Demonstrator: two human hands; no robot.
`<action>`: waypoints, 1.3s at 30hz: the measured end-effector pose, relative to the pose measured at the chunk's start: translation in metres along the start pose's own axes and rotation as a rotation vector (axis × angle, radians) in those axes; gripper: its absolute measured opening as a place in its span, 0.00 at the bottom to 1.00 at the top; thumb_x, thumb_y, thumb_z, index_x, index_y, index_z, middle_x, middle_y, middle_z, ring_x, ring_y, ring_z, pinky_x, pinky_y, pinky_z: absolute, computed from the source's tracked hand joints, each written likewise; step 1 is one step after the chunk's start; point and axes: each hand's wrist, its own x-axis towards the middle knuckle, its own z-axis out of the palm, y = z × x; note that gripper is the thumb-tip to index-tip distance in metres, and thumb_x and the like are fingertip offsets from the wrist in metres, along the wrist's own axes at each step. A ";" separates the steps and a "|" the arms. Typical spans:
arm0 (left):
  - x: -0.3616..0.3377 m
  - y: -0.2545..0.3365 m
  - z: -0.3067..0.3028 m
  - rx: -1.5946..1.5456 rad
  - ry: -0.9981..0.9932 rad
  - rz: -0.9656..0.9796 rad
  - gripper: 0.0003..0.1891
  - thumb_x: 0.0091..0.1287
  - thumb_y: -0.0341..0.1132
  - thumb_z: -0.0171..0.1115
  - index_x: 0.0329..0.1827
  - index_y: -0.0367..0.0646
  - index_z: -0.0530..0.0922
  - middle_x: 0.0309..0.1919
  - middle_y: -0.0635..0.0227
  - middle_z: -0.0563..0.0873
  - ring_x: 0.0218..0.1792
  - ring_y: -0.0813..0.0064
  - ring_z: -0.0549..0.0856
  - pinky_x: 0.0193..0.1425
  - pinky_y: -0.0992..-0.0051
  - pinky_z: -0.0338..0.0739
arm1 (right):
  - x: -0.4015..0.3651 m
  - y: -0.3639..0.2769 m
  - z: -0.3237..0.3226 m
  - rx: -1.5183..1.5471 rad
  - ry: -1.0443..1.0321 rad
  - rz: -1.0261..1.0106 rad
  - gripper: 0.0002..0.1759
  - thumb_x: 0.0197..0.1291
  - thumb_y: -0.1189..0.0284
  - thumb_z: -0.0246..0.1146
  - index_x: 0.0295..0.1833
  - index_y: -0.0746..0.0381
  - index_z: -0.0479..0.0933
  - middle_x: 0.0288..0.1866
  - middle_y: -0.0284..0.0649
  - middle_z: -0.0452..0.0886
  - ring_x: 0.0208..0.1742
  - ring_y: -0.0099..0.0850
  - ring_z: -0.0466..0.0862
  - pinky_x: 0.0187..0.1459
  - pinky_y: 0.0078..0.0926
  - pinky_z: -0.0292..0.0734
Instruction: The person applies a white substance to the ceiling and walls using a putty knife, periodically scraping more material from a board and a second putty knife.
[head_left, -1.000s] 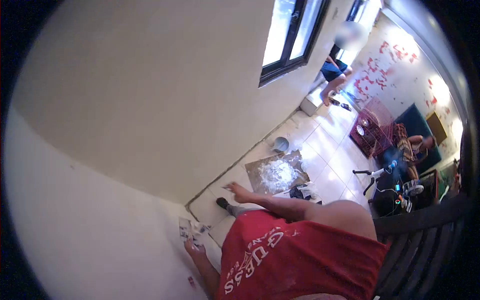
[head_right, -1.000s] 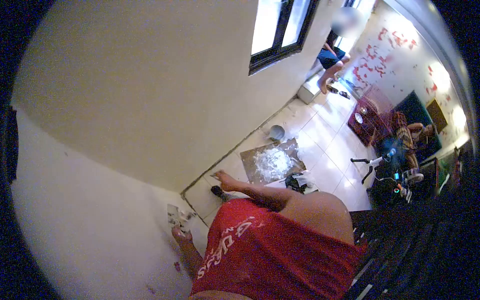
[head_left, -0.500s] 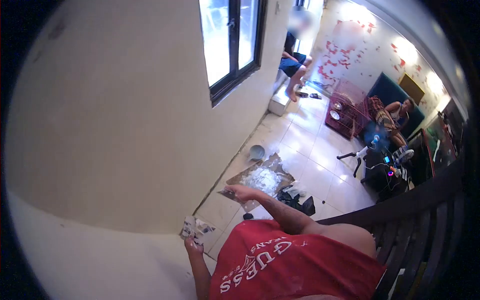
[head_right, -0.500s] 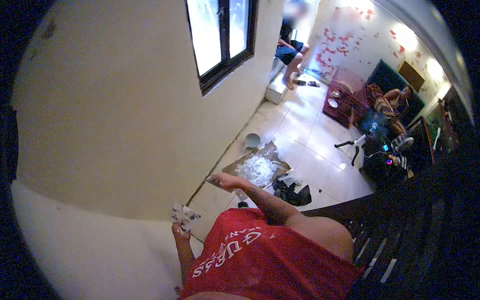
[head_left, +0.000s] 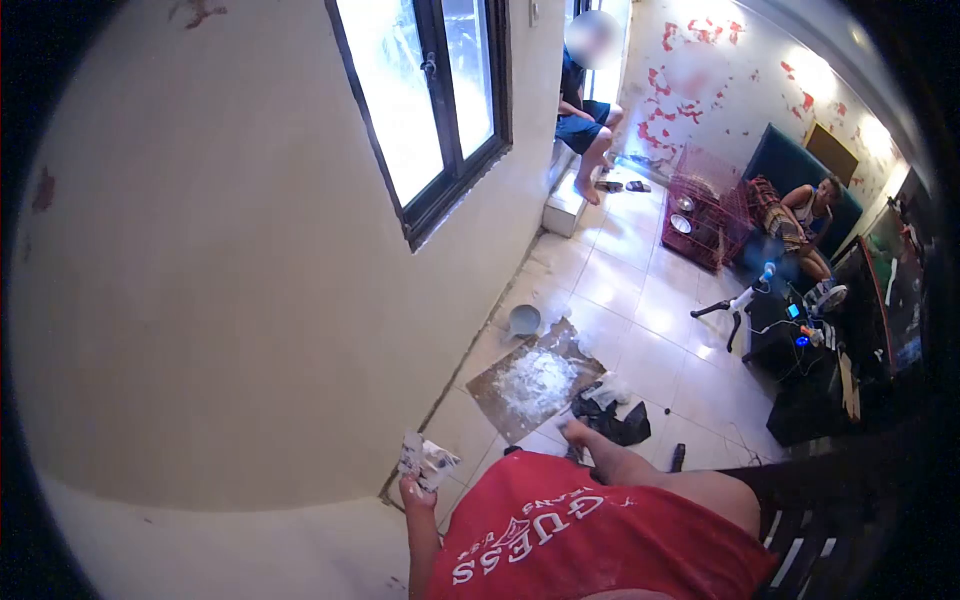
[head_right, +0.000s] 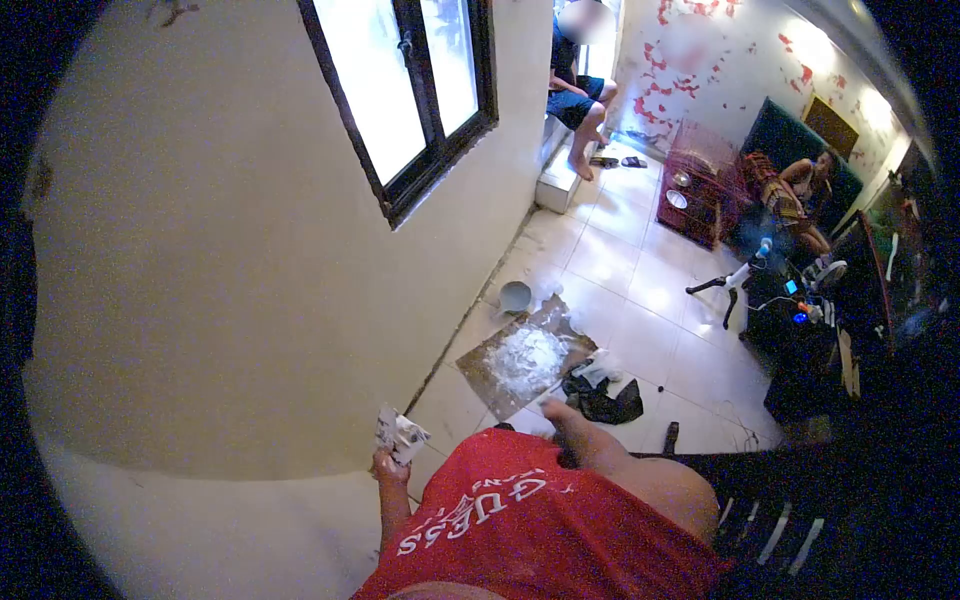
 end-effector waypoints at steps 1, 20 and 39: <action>0.000 0.000 0.000 0.001 -0.001 0.013 0.19 0.47 0.28 0.53 0.46 0.38 0.70 0.40 0.60 0.78 0.42 0.61 0.78 0.49 0.62 0.73 | -0.021 0.014 0.007 -0.015 -0.080 0.149 0.15 0.41 0.71 0.52 0.35 0.66 0.75 0.34 0.52 0.77 0.34 0.42 0.78 0.37 0.37 0.71; 0.060 -0.024 0.110 0.063 -0.189 -0.161 0.26 0.48 0.24 0.43 0.55 0.36 0.63 0.50 0.55 0.72 0.49 0.57 0.74 0.55 0.58 0.68 | 0.077 0.030 -0.031 -0.203 -0.016 0.099 0.17 0.37 0.72 0.53 0.36 0.66 0.75 0.30 0.51 0.78 0.32 0.41 0.78 0.34 0.36 0.72; -0.004 0.048 -0.031 -0.031 -0.289 -0.258 0.21 0.53 0.25 0.46 0.53 0.34 0.65 0.48 0.55 0.74 0.49 0.59 0.75 0.55 0.60 0.69 | -0.153 -0.036 0.081 0.096 -0.032 0.473 0.13 0.43 0.71 0.51 0.31 0.66 0.76 0.30 0.48 0.78 0.32 0.37 0.77 0.38 0.34 0.72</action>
